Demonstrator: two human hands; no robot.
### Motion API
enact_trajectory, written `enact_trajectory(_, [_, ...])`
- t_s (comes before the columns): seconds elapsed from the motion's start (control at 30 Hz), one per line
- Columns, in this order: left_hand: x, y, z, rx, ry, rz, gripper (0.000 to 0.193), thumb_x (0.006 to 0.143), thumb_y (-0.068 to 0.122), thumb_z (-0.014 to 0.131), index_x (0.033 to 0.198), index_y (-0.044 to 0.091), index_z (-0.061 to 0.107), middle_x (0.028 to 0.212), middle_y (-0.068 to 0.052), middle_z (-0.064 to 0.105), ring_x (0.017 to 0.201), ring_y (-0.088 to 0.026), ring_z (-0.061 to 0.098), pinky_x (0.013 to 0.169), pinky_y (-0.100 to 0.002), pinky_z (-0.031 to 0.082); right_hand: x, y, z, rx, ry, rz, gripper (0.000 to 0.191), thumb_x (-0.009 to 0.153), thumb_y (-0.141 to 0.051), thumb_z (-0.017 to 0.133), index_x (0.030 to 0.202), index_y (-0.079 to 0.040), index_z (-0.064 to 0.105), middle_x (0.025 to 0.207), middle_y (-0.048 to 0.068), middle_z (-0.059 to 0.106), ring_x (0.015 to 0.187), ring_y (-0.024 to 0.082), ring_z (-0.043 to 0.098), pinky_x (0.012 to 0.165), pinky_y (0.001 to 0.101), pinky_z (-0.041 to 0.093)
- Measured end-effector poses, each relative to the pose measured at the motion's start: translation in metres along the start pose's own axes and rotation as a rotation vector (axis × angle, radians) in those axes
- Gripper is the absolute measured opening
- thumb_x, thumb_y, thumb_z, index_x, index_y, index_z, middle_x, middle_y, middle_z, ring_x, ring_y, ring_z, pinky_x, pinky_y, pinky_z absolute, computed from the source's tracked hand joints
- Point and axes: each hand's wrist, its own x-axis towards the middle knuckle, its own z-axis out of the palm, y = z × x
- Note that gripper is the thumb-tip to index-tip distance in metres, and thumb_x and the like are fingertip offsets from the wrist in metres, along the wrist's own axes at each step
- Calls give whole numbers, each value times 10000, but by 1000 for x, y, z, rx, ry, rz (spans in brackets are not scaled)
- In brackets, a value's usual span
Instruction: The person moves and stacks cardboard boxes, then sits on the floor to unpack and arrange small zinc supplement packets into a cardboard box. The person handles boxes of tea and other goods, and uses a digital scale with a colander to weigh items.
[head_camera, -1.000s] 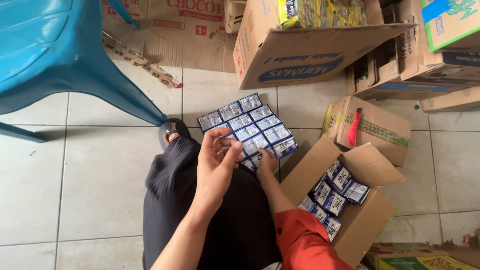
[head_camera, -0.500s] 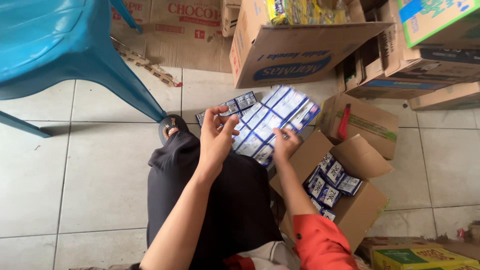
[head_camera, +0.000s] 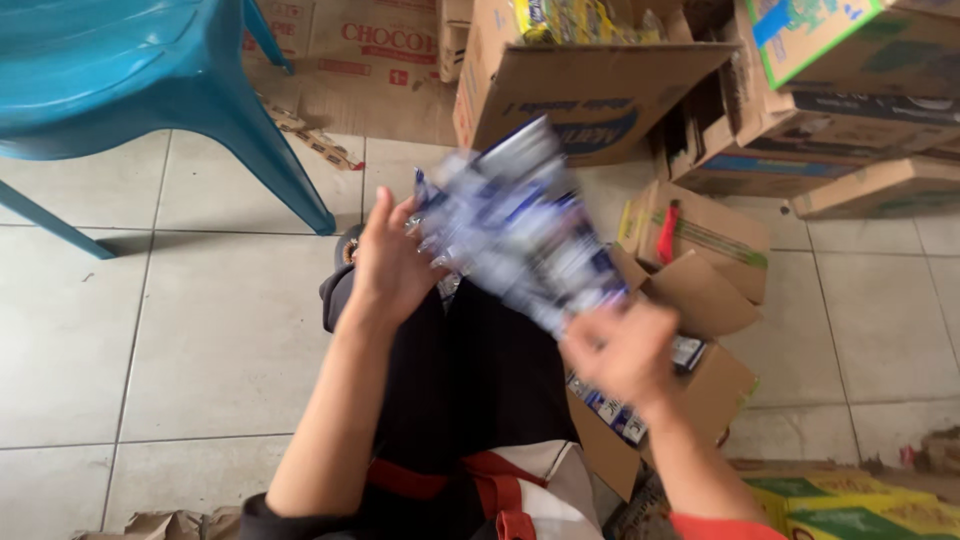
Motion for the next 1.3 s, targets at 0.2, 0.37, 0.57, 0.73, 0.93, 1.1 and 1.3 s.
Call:
enact_trajectory(0.2, [-63,8,-3,286,27,-33,823,890,567,631,1502,36,487,1379,-145,648,1218,-254,635,1029,-365,500,-60,-80,-18,148,-78,-314,123,702,-119,763,678,-39,673,1114,244,733,862,298,730,621,360,591])
enact_trajectory(0.37, [-105,-5,-7,866,-6,200,796,775,253,829,1457,31,482,1167,-123,698,1066,-199,663,920,-334,546,-109,-103,-16,129,-114,-329,220,850,-198,838,881,12,780,1244,225,693,1021,293,702,767,341,618])
enact_trajectory(0.57, [-147,-12,-17,1146,41,262,758,707,150,864,1375,36,523,1037,-124,737,980,-181,702,856,-333,574,-135,-114,-32,178,-532,-421,154,724,-166,767,650,-79,663,1281,272,689,1092,358,718,782,380,621])
enact_trajectory(0.73, [-163,-13,-9,1434,117,309,713,691,131,844,1339,58,556,1133,-161,692,1048,-284,670,890,-419,545,-108,-86,-51,713,-705,-250,217,860,-83,711,1055,-101,803,1349,168,685,1158,269,696,866,358,621])
enact_trajectory(0.93, [-152,-26,27,1760,-68,724,662,751,180,824,1339,40,556,1345,-202,567,1314,-410,470,1060,-531,408,-63,-57,-44,129,-260,105,301,944,-277,714,1213,-147,749,1353,124,630,1304,331,578,1106,502,456])
enact_trajectory(1.1, [-123,-57,61,1856,-437,610,631,806,318,792,1335,70,551,1298,-166,611,1254,-390,538,997,-552,402,-52,-59,-33,-46,-394,374,559,893,-408,718,1364,-120,628,1403,188,536,1360,396,447,1081,657,310])
enact_trajectory(1.3, [-106,-80,85,1974,-819,513,773,772,462,775,1377,57,514,1182,-170,658,1067,-368,629,927,-493,467,-75,-76,-39,-107,-362,539,596,883,-446,714,1355,-94,621,1350,151,570,1340,352,488,1092,676,311])
